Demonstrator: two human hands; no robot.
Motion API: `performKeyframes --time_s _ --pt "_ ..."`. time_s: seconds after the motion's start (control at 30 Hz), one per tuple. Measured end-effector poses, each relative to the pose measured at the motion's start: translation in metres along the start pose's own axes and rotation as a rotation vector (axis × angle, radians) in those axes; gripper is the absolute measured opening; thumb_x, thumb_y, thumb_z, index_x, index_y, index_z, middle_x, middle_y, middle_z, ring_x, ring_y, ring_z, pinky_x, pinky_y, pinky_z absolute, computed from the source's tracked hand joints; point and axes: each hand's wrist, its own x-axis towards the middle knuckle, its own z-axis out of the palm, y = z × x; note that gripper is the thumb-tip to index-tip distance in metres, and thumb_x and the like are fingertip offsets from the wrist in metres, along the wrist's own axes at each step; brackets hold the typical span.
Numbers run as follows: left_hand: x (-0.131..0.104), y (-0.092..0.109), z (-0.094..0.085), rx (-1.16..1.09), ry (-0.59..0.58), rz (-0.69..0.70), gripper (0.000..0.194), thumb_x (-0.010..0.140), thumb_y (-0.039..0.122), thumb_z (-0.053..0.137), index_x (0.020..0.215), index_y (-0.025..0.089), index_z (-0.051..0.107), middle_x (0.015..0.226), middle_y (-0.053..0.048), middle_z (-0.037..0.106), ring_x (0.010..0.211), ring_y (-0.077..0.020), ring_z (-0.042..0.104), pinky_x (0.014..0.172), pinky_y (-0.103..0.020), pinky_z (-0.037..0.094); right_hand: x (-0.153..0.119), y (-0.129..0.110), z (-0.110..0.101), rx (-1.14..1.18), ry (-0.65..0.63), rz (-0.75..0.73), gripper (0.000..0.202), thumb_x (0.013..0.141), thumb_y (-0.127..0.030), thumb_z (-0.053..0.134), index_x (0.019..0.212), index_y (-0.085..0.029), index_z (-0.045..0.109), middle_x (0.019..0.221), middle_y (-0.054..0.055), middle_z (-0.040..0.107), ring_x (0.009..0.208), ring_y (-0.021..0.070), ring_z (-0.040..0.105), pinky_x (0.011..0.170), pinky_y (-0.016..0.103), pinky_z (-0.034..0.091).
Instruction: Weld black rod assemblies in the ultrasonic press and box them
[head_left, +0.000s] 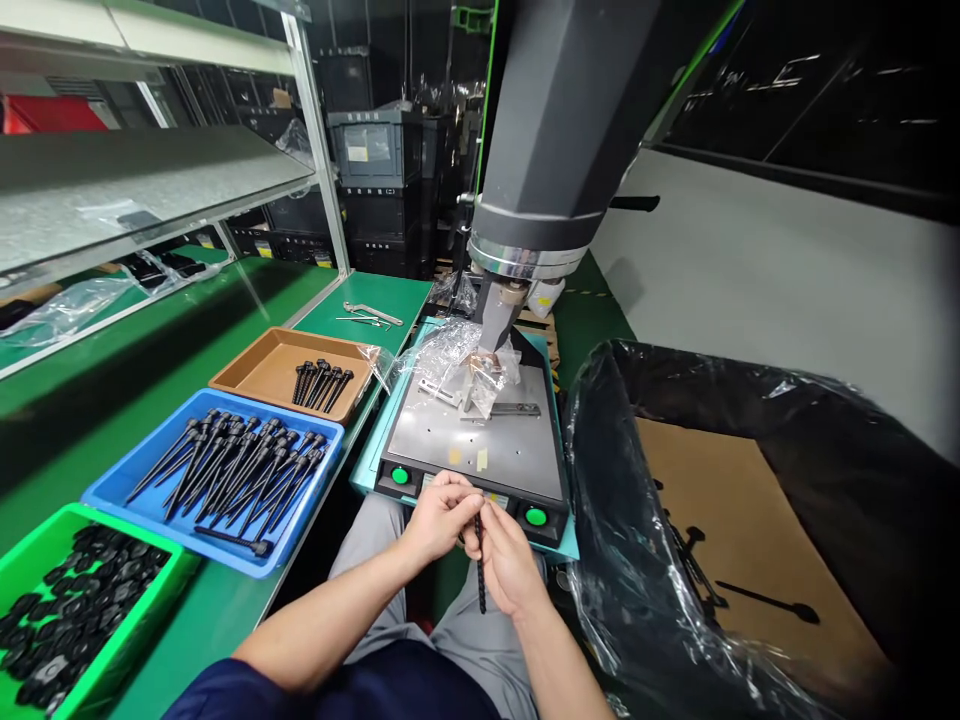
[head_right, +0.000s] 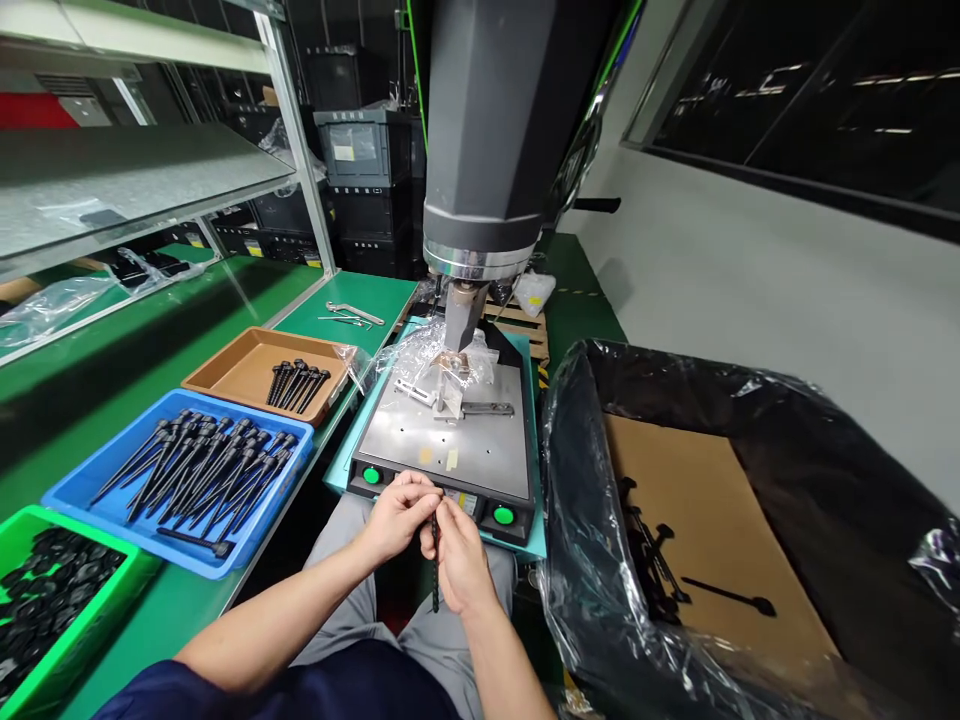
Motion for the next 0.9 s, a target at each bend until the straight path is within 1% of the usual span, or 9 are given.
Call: performKeyframes --time_s 0.1,0.17,0.27,0.33,0.43,0.53,0.63,0.77,0.9 --pt "0.007 -0.004 -0.007 0.189 -0.008 0.118 0.018 0.074 0.029 0.076 0.090 0.020 0.077 0.103 -0.009 0.063 0.098 -0.0232 0.060 0.088 -0.031 0.048 0.011 -0.001 -0.008 -0.034 0.045 0.019 0.040 0.075 -0.048 0.077 0.098 -0.017 0.065 0.068 -0.001 0.055 0.052 0.0094 0.043 0.044 0.021 0.029" --pt "0.020 -0.002 -0.018 0.152 0.083 0.140 0.024 0.074 0.026 0.076 0.097 0.020 0.076 0.109 -0.009 0.062 0.103 -0.0225 0.058 0.090 -0.030 0.046 0.020 -0.009 -0.013 -0.035 0.105 0.001 0.045 0.070 -0.048 0.080 0.100 -0.018 0.064 0.077 0.002 0.062 0.056 0.0109 0.048 0.047 0.021 0.034" --pt "0.054 0.003 -0.041 -0.081 0.349 0.012 0.024 0.073 0.021 0.076 0.097 0.018 0.072 0.101 -0.008 0.063 0.094 -0.0182 0.058 0.087 -0.028 0.045 0.033 -0.030 -0.017 0.008 0.152 -0.062 0.046 0.065 -0.045 0.085 0.097 -0.020 0.063 0.081 0.004 0.066 0.061 0.0128 0.052 0.051 0.023 0.040" --pt "0.078 0.007 -0.055 -0.209 0.434 -0.097 0.021 0.073 0.020 0.075 0.093 0.016 0.068 0.091 -0.006 0.063 0.085 -0.0160 0.058 0.083 -0.029 0.046 0.040 -0.042 -0.017 0.043 0.144 -0.092 0.044 0.063 -0.042 0.086 0.094 -0.021 0.063 0.081 0.003 0.066 0.062 0.0126 0.052 0.052 0.023 0.041" --pt "0.109 0.010 -0.067 -0.270 0.432 -0.132 0.020 0.073 0.022 0.076 0.089 0.015 0.066 0.089 -0.007 0.063 0.082 -0.0156 0.060 0.081 -0.030 0.047 0.043 -0.049 -0.014 0.056 0.124 -0.098 0.042 0.064 -0.040 0.086 0.094 -0.021 0.064 0.082 0.002 0.066 0.064 0.0123 0.053 0.052 0.022 0.042" --pt "0.128 0.010 -0.069 -0.318 0.416 -0.111 0.020 0.070 0.017 0.076 0.088 0.015 0.067 0.094 -0.008 0.066 0.087 -0.0154 0.061 0.084 -0.029 0.047 0.040 -0.041 -0.011 0.045 0.106 -0.070 0.041 0.067 -0.042 0.084 0.096 -0.021 0.064 0.083 0.003 0.066 0.063 0.0128 0.054 0.052 0.023 0.043" --pt "0.136 0.010 -0.068 -0.382 0.413 -0.069 0.022 0.068 0.010 0.076 0.088 0.013 0.067 0.091 -0.008 0.067 0.085 -0.0134 0.062 0.087 -0.028 0.046 0.036 -0.030 -0.013 0.028 0.108 -0.045 0.043 0.067 -0.044 0.084 0.098 -0.021 0.063 0.082 0.003 0.066 0.061 0.0130 0.054 0.050 0.023 0.043" --pt "0.131 0.014 -0.069 -0.508 0.390 0.041 0.026 0.069 0.009 0.075 0.091 0.015 0.065 0.092 -0.007 0.067 0.089 -0.0145 0.065 0.090 -0.030 0.048 0.036 -0.019 -0.022 -0.018 0.114 -0.023 0.043 0.069 -0.045 0.082 0.098 -0.020 0.063 0.081 0.004 0.067 0.062 0.0149 0.058 0.050 0.025 0.046" --pt "0.116 0.013 -0.068 -0.686 0.386 0.169 0.041 0.076 0.014 0.073 0.112 0.026 0.058 0.099 -0.003 0.066 0.095 -0.0154 0.067 0.091 -0.032 0.052 0.049 -0.015 -0.033 -0.008 0.133 0.032 0.045 0.065 -0.044 0.085 0.096 -0.020 0.062 0.081 0.003 0.067 0.062 0.0146 0.060 0.050 0.024 0.049"
